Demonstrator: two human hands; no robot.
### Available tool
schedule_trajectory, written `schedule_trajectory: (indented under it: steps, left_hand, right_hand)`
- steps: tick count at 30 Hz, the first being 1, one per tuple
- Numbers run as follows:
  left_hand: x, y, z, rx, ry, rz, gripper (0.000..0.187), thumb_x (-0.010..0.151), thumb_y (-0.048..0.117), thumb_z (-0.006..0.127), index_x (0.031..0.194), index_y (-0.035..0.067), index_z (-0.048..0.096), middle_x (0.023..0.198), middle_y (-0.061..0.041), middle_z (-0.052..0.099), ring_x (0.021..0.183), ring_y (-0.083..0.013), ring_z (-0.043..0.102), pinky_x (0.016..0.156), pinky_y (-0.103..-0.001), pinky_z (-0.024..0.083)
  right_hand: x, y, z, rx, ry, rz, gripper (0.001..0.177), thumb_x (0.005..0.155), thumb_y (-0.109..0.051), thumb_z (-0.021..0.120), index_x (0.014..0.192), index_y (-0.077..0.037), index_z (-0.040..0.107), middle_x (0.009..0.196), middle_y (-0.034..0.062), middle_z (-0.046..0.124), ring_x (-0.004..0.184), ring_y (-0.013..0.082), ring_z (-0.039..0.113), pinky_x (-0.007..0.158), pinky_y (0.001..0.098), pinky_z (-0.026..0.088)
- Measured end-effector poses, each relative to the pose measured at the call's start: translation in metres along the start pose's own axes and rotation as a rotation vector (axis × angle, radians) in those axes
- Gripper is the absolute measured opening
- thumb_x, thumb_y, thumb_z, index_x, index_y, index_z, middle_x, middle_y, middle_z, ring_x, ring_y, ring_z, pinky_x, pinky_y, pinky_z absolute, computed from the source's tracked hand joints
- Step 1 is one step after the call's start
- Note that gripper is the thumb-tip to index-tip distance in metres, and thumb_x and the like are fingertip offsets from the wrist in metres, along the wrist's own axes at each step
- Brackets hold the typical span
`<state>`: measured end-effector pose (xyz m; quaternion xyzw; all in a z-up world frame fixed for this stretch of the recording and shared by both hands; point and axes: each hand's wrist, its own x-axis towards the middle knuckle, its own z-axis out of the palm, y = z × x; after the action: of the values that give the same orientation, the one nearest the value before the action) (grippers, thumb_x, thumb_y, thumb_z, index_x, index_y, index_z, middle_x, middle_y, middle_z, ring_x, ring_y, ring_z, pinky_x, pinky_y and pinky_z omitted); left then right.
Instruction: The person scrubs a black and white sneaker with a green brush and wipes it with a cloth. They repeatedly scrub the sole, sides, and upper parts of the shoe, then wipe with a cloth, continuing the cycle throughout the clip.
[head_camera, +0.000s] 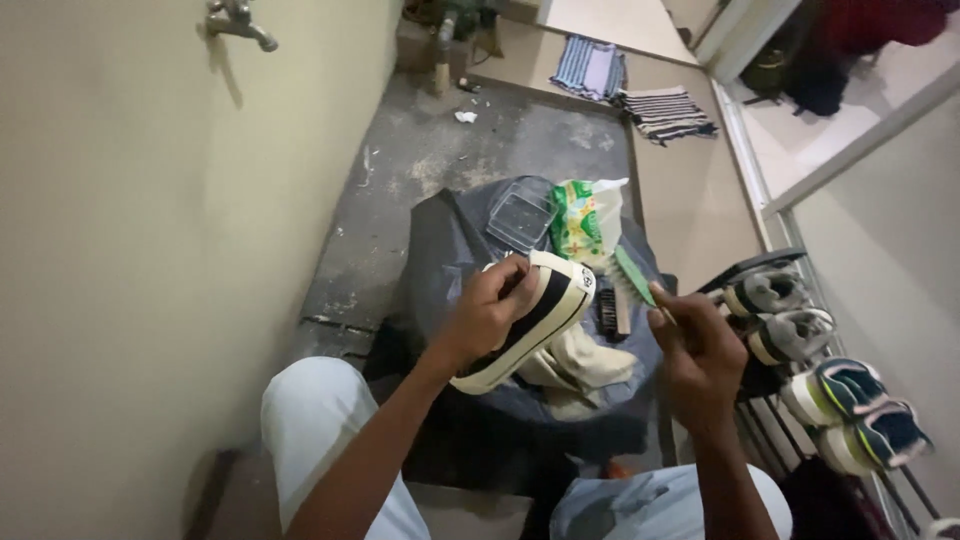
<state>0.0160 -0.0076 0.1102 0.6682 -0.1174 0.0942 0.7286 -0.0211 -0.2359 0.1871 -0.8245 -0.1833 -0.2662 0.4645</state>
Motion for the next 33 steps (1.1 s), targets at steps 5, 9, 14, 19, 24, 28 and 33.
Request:
schedule_trajectory:
  steps: [5, 9, 14, 19, 24, 28, 33]
  left_hand:
    - [-0.005, 0.008, 0.028, 0.001, 0.096, -0.126, 0.037, 0.107, 0.035, 0.058, 0.092, 0.004, 0.070, 0.078, -0.015, 0.070, 0.081, -0.0126, 0.061, 0.075, -0.038, 0.055]
    - [-0.016, 0.028, 0.038, 0.052, 0.210, -0.021, 0.041, 0.107, 0.034, 0.052, 0.073, 0.012, 0.048, 0.063, 0.001, 0.042, 0.061, -0.0093, 0.038, 0.058, -0.032, 0.031]
    - [-0.026, 0.023, 0.036, -0.015, 0.258, 0.017, 0.042, 0.108, 0.034, 0.050, 0.072, 0.016, 0.039, 0.064, 0.004, 0.032, 0.060, -0.0093, 0.031, 0.060, -0.031, 0.029]
    - [-0.030, 0.012, 0.037, -0.005, 0.299, 0.140, 0.043, 0.106, 0.032, 0.052, 0.070, 0.015, 0.037, 0.064, 0.003, 0.033, 0.060, -0.0084, 0.033, 0.058, -0.032, 0.030]
    - [-0.035, 0.003, 0.031, 0.007, 0.295, 0.240, 0.045, 0.103, 0.034, 0.055, 0.066, 0.014, 0.038, 0.059, 0.003, 0.030, 0.054, -0.0085, 0.030, 0.053, -0.032, 0.026]
    - [-0.035, 0.001, 0.015, -0.071, 0.240, 0.194, 0.041, 0.100, 0.028, 0.058, 0.065, 0.017, 0.038, 0.060, 0.005, 0.032, 0.055, -0.0076, 0.031, 0.051, -0.031, 0.026]
    - [-0.026, -0.007, 0.009, -0.164, 0.141, 0.225, 0.047, 0.098, 0.020, 0.062, 0.061, 0.019, 0.033, 0.060, 0.006, 0.025, 0.054, -0.0079, 0.023, 0.052, -0.031, 0.022]
  right_hand:
    - [-0.012, 0.027, -0.016, -0.182, -0.011, -0.241, 0.007, 0.095, 0.000, 0.072, 0.102, -0.001, 0.075, 0.077, 0.0114, 0.065, 0.058, 0.0221, 0.059, 0.055, 0.0349, 0.049]
    - [-0.041, 0.029, -0.008, -0.365, -0.050, -0.398, 0.012, 0.100, -0.006, 0.063, 0.108, -0.002, 0.071, 0.090, 0.0165, 0.070, 0.070, 0.0210, 0.071, 0.051, 0.0282, 0.061]
    - [-0.064, 0.038, -0.002, -0.304, -0.067, -0.460, 0.013, 0.090, -0.006, 0.073, 0.103, -0.005, 0.074, 0.082, 0.0119, 0.070, 0.063, 0.0175, 0.063, 0.052, 0.0304, 0.053]
    - [-0.045, 0.019, 0.004, -0.134, -0.005, -0.343, 0.006, 0.094, -0.004, 0.069, 0.093, 0.001, 0.071, 0.080, 0.0140, 0.069, 0.061, 0.0170, 0.067, 0.046, 0.0249, 0.054]
    - [-0.058, 0.016, 0.002, -0.082, -0.066, -0.271, 0.009, 0.095, -0.005, 0.064, 0.098, -0.002, 0.072, 0.081, 0.0117, 0.073, 0.059, 0.0130, 0.068, 0.045, 0.0222, 0.051]
    - [-0.059, 0.013, 0.000, 0.009, -0.105, -0.256, 0.008, 0.091, -0.009, 0.067, 0.086, -0.003, 0.071, 0.079, 0.0107, 0.072, 0.058, 0.0134, 0.069, 0.047, 0.0226, 0.056]
    - [-0.061, 0.022, 0.010, 0.103, -0.088, -0.205, 0.017, 0.092, -0.012, 0.064, 0.076, -0.006, 0.066, 0.071, 0.0078, 0.067, 0.055, 0.0130, 0.062, 0.049, 0.0251, 0.051]
